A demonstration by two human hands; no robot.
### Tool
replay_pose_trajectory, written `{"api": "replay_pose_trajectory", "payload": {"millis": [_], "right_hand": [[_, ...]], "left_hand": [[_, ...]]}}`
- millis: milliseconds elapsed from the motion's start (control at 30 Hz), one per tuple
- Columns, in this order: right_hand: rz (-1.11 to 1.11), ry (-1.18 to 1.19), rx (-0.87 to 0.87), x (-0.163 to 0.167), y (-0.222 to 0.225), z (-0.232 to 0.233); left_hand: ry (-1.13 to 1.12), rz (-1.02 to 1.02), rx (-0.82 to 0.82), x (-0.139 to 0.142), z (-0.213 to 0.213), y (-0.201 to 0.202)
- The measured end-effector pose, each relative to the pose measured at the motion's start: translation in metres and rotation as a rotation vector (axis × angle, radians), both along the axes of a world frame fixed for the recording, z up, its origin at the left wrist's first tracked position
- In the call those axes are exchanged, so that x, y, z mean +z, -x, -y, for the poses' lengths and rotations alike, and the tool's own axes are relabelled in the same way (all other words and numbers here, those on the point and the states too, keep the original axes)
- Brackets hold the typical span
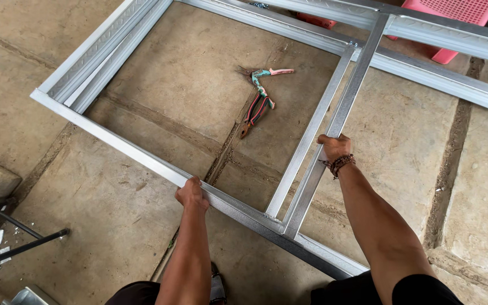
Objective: The person assembles a rectangular metal frame on a concrete floor using a corded drill and screws. They position metal bars, align corners, and fasten joints with a drill, occasionally using a hammer to adjust pieces.
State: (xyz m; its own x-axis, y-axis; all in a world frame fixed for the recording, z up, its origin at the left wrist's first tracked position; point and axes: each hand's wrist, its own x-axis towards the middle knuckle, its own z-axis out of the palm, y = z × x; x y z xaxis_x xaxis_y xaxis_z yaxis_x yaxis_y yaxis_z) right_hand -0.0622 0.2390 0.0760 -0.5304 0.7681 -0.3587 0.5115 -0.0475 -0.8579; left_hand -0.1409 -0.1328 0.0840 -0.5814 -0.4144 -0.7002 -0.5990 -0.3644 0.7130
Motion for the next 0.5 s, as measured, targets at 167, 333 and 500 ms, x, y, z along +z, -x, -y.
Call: {"api": "replay_pose_trajectory", "payload": {"millis": [167, 333, 500], "right_hand": [[0.005, 0.095, -0.046, 0.002, 0.013, 0.023], [0.071, 0.113, -0.047, 0.002, 0.011, 0.032], [0.074, 0.052, -0.038, -0.004, 0.006, 0.039]], "left_hand": [[0.066, 0.05, 0.018, 0.0, 0.015, 0.013], [0.035, 0.056, -0.014, -0.006, 0.023, 0.011], [0.137, 0.154, -0.108, -0.009, 0.02, 0.008]]}}
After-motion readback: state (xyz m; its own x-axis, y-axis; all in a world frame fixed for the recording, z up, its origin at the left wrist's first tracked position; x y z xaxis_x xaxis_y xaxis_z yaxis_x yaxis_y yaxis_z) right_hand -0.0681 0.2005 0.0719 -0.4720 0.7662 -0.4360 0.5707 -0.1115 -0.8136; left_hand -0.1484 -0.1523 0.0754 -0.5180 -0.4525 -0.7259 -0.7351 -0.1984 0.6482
